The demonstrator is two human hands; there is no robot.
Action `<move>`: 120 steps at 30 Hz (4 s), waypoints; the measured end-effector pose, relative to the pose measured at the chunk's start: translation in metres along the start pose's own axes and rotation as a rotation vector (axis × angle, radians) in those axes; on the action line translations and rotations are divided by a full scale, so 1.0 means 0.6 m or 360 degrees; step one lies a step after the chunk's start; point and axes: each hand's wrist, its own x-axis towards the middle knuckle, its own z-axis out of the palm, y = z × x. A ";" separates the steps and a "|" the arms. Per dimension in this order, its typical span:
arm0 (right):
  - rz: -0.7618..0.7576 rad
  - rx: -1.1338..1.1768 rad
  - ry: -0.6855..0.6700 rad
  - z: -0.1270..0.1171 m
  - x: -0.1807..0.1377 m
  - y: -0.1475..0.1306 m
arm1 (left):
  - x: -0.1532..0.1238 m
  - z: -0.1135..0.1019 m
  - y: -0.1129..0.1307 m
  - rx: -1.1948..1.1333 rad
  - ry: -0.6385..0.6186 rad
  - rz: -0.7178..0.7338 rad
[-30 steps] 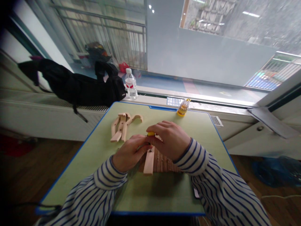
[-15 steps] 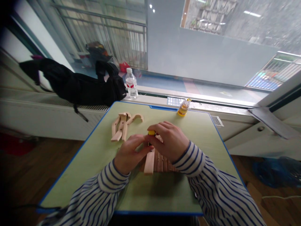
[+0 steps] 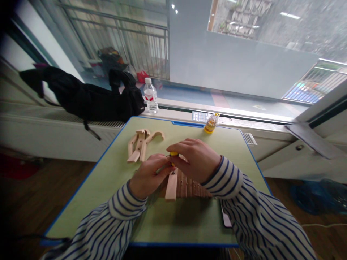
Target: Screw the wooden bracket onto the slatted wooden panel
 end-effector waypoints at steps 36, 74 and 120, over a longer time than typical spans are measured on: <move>0.0032 -0.0002 0.0034 0.001 -0.004 -0.005 | -0.001 0.002 0.000 -0.0058 0.0251 -0.0019; 0.0153 -0.0119 0.0145 0.017 -0.004 -0.007 | 0.001 0.002 -0.002 -0.0187 0.0149 -0.0071; 0.0202 -0.0023 0.0211 0.027 -0.002 -0.015 | -0.003 -0.001 -0.007 -0.0054 0.0014 -0.0103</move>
